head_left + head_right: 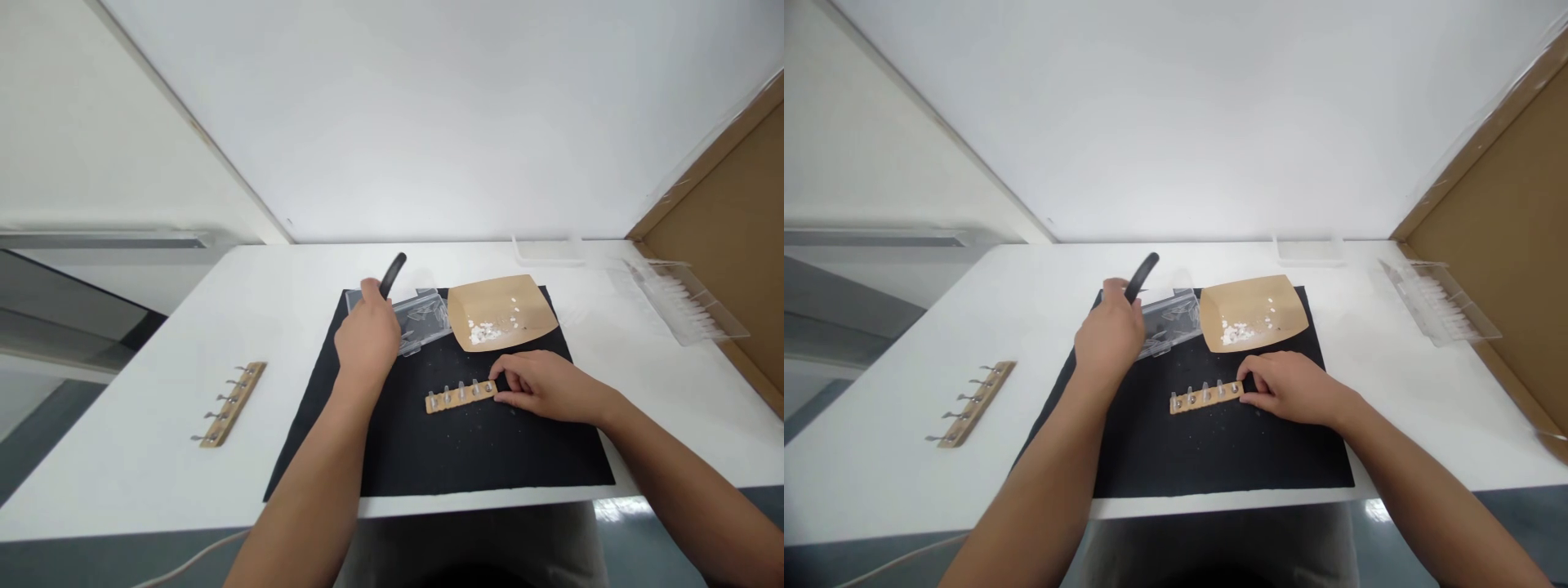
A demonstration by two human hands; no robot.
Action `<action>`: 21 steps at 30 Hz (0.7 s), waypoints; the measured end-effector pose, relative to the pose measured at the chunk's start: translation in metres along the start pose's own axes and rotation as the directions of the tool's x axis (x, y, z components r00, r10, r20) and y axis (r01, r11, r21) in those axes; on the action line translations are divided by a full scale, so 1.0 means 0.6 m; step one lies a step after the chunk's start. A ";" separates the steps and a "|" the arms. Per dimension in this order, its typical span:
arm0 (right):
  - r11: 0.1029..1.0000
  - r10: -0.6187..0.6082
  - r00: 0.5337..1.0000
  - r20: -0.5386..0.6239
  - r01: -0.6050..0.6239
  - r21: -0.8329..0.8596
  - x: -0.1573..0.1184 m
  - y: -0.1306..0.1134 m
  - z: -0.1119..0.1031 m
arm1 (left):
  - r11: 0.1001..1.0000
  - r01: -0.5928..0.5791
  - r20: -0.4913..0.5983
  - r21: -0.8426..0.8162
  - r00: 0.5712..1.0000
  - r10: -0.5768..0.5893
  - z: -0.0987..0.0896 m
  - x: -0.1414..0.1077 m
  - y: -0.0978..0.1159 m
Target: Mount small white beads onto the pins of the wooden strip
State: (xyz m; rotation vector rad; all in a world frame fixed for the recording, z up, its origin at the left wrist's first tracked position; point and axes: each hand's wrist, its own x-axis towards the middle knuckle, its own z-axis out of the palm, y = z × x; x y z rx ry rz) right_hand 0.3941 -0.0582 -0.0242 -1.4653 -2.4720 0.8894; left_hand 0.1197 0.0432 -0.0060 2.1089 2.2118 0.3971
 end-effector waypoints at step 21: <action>1.000 0.013 1.000 0.011 -0.013 0.021 -0.001 -0.001 -0.001 | 0.988 -0.109 0.376 0.106 0.924 0.062 -0.022 0.010 -0.018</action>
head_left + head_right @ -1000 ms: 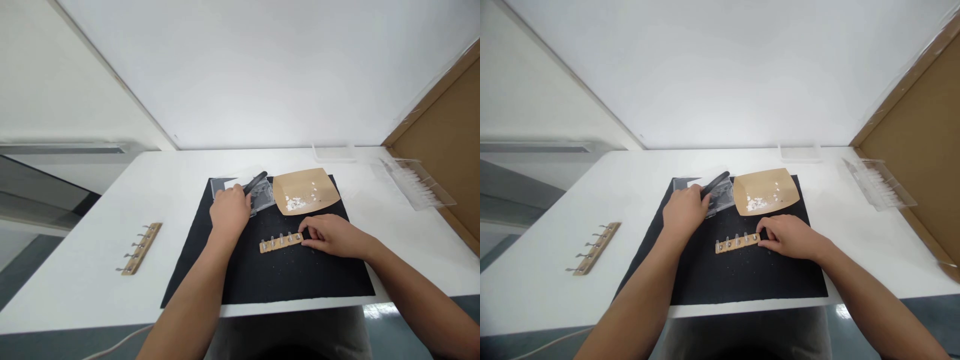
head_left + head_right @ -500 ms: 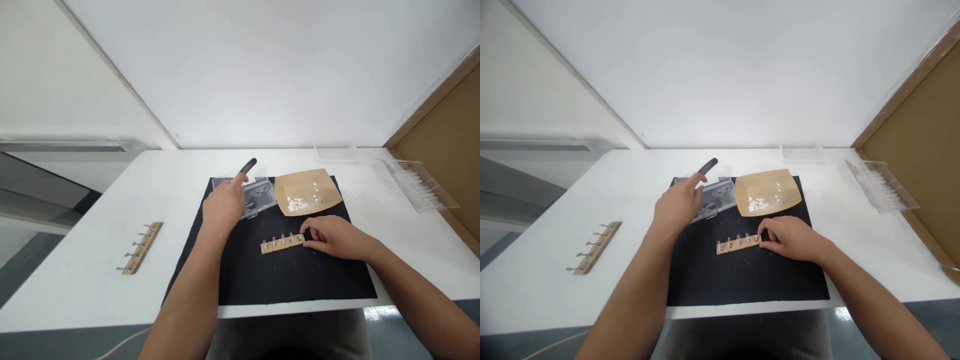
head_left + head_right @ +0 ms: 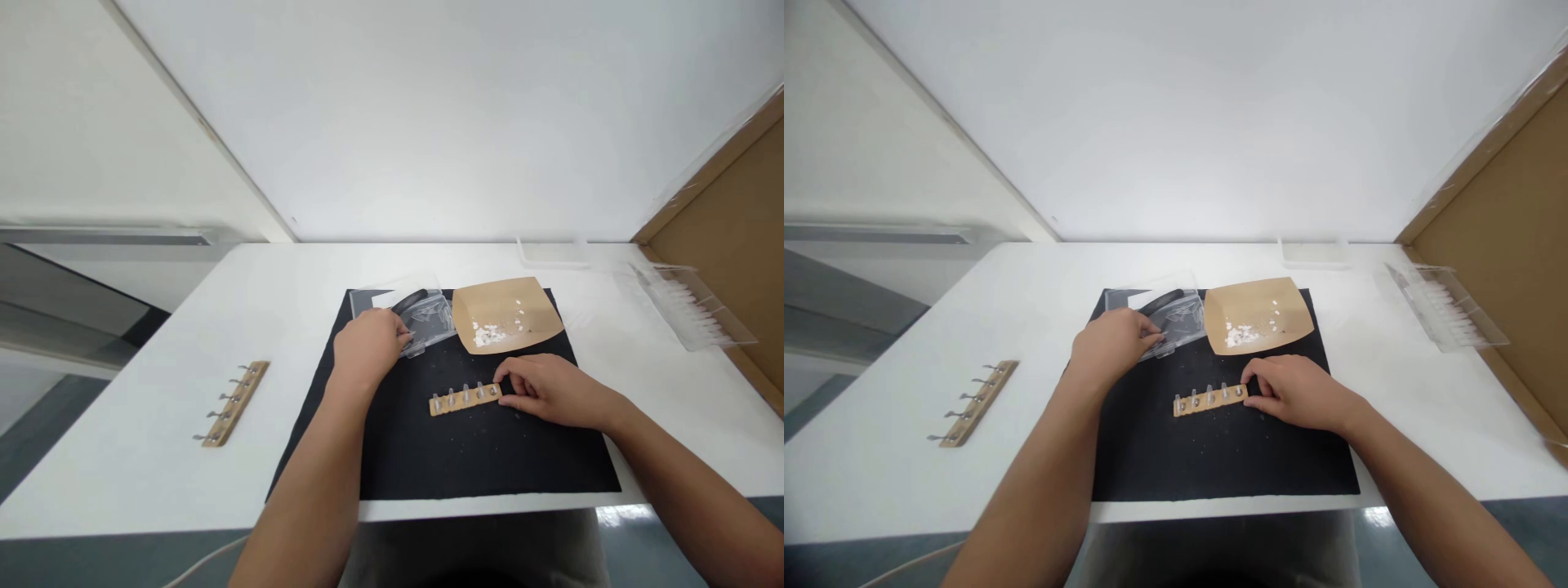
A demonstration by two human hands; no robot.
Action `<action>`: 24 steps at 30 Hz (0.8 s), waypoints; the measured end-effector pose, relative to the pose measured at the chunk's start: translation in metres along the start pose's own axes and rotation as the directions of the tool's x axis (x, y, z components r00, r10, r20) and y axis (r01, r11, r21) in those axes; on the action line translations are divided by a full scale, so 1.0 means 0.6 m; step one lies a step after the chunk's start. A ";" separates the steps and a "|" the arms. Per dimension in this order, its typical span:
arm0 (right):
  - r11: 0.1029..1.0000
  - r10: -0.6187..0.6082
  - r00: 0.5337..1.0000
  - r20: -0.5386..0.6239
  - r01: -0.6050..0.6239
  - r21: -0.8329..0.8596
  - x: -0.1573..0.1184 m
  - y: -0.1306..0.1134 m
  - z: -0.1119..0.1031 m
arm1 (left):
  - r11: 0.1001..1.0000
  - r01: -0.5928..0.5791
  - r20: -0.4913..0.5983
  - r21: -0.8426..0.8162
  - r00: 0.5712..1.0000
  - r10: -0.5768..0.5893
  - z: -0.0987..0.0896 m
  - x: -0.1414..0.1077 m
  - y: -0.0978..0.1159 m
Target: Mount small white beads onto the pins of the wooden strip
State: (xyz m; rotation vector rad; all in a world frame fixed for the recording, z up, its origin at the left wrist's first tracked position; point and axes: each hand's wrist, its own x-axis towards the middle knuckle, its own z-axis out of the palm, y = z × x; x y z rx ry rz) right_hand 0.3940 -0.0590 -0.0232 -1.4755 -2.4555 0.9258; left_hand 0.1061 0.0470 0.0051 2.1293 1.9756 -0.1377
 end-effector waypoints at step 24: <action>1.000 -0.013 1.000 -0.008 0.013 -0.002 0.000 0.005 0.003 | 0.965 -0.202 -0.031 0.170 0.977 0.210 0.013 0.006 0.003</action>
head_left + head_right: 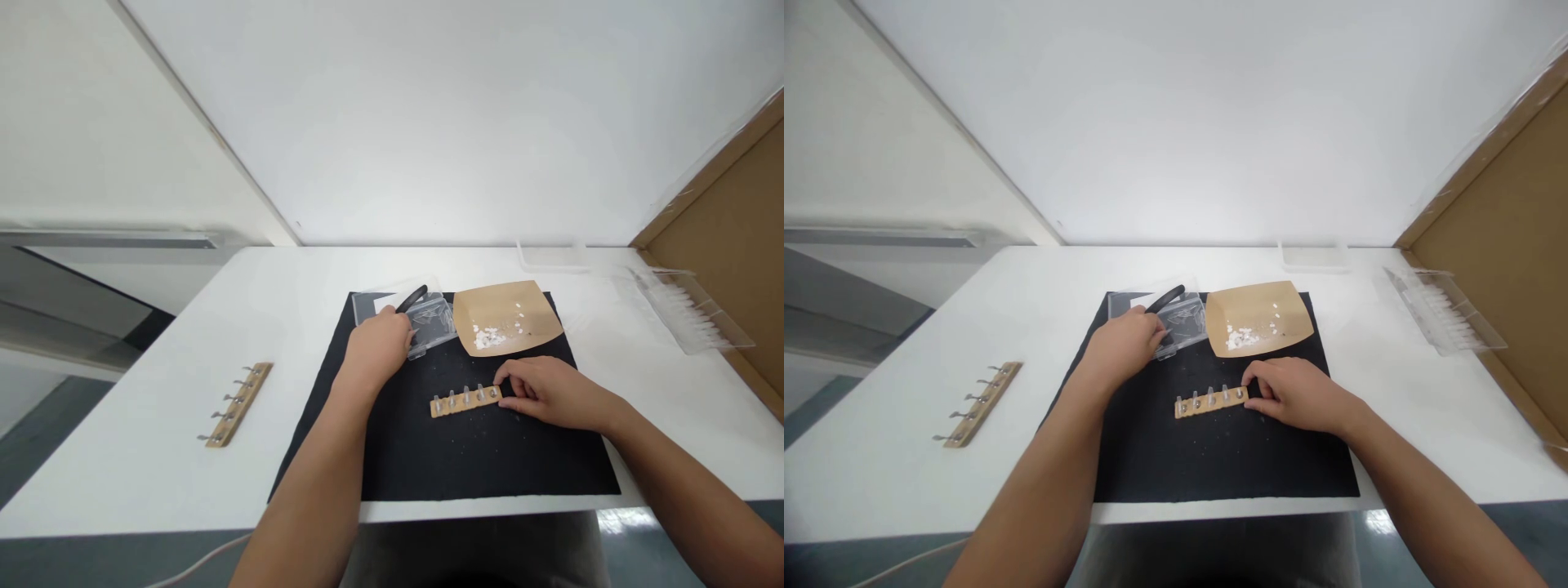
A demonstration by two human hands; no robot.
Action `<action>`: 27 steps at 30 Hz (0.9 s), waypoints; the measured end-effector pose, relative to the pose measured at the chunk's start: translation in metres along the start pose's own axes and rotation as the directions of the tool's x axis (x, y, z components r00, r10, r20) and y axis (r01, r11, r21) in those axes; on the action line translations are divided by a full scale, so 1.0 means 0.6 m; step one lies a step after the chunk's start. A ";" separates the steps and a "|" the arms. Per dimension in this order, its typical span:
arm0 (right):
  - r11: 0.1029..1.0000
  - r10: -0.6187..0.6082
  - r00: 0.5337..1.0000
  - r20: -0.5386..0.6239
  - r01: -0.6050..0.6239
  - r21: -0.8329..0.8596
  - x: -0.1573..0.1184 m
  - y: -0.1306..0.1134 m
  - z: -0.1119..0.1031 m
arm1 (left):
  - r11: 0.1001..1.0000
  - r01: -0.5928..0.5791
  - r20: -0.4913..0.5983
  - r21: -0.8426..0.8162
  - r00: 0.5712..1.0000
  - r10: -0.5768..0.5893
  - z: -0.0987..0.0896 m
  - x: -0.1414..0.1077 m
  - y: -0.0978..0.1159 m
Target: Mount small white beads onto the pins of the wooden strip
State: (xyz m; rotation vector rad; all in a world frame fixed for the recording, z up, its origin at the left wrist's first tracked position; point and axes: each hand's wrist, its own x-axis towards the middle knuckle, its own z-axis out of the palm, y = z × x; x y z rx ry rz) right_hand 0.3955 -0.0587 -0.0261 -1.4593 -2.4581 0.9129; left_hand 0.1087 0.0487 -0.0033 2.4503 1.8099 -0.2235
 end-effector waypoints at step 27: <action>1.000 -0.007 1.000 0.001 0.007 -0.012 0.002 0.000 -0.002 | 0.963 -0.087 -0.239 -0.253 0.971 0.025 -0.003 -0.001 0.020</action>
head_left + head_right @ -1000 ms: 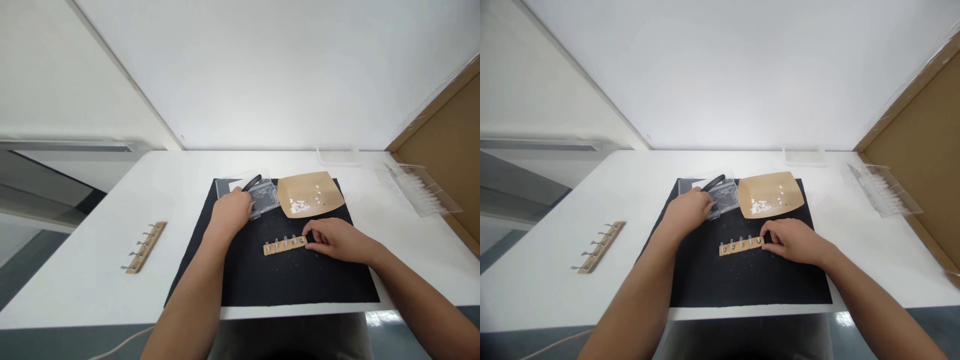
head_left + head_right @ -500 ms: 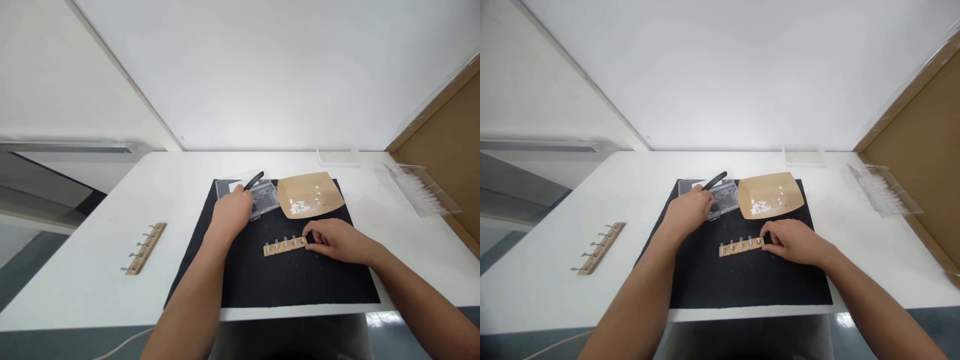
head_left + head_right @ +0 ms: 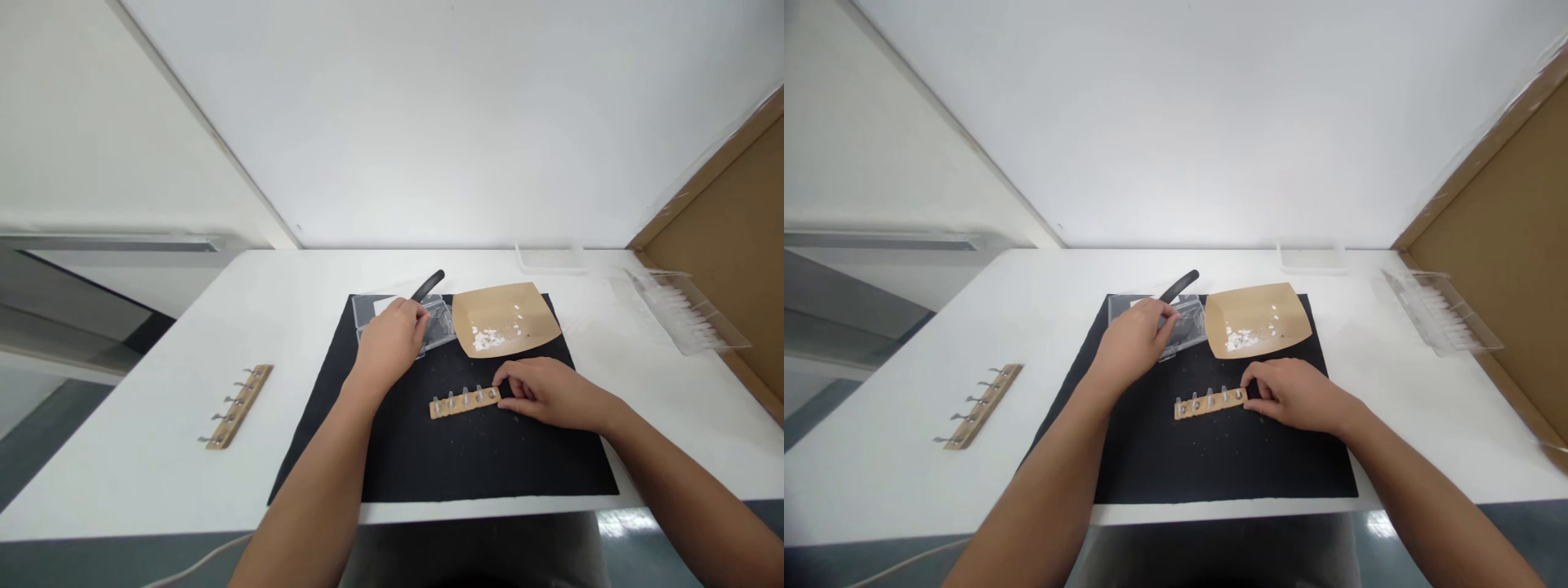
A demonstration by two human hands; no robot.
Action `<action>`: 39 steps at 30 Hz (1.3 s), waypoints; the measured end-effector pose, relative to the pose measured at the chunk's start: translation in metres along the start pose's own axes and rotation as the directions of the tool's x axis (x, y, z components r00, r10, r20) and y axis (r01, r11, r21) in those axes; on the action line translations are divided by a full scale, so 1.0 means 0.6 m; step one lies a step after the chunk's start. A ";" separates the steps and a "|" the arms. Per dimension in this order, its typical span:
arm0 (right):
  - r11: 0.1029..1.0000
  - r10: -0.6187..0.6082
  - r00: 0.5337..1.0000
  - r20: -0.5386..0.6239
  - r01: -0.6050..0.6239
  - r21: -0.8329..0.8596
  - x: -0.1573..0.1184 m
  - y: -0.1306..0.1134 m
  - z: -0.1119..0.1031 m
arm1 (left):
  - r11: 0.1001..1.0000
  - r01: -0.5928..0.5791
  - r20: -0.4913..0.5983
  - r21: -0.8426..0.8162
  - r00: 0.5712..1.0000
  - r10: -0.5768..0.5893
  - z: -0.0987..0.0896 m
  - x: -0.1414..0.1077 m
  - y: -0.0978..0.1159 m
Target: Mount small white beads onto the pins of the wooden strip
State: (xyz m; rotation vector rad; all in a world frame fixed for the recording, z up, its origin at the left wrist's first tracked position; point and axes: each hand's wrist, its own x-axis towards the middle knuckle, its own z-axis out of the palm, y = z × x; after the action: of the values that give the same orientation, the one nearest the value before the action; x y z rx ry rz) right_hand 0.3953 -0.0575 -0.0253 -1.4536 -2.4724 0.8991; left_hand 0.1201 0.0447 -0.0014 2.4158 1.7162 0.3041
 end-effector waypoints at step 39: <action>0.831 0.191 0.798 -0.572 0.179 0.527 0.011 -0.002 0.018 | 0.601 -0.687 -0.427 -0.408 0.726 0.540 0.041 -0.033 0.067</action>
State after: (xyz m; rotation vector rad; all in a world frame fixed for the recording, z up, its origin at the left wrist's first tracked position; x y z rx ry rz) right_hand 0.3867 -0.0567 -0.0347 -1.2629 -1.5516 0.8728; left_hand 0.1568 0.0127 -0.0168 2.4689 0.5907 1.0850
